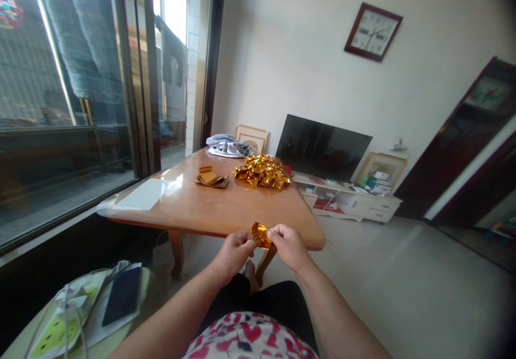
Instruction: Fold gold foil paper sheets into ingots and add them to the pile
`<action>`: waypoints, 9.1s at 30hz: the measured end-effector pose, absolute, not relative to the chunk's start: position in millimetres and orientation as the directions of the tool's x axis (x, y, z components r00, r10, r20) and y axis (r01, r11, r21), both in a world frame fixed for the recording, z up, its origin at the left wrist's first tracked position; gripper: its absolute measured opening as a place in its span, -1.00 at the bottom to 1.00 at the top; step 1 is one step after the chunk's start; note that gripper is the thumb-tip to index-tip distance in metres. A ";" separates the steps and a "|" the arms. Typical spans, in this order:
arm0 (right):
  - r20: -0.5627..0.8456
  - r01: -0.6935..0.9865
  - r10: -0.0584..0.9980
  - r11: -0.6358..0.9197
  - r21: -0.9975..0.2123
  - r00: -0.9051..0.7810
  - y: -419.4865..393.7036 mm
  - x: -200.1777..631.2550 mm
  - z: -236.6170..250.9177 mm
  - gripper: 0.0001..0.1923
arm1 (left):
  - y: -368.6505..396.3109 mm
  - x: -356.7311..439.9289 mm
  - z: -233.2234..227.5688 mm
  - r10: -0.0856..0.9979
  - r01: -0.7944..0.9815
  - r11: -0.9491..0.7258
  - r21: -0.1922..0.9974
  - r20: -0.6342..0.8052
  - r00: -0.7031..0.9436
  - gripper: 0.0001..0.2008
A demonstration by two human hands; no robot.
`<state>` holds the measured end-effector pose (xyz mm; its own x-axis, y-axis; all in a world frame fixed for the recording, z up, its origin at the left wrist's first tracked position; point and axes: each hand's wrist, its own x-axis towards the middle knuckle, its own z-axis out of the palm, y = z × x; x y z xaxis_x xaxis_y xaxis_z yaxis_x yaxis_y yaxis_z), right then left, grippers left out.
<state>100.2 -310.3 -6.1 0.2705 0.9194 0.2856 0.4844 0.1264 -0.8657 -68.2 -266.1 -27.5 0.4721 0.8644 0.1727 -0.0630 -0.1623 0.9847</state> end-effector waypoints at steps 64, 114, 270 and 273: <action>0.113 0.048 0.986 0.108 -0.993 0.121 -314.0 109.9 -8.2 -0.80 | -257.0 -70.1 -40.7 0.835 -0.249 -0.137 0.959 0.247 0.492 -0.82; 0.046 0.251 0.989 0.009 -0.968 0.140 -318.5 118.3 -3.5 -0.76 | -257.7 -69.0 -47.1 0.849 -0.222 -0.002 0.975 0.119 0.515 -0.69; 0.299 0.055 0.920 0.294 -0.954 0.253 -119.6 192.0 -8.1 -0.56 | -15.7 36.9 -9.2 0.764 -0.169 -0.084 0.982 0.173 0.621 -0.64; 0.322 0.131 0.917 0.299 -0.945 0.237 -107.6 191.6 -10.0 -0.55 | -11.7 38.6 -20.0 0.793 -0.129 -0.141 0.982 0.189 0.579 -0.72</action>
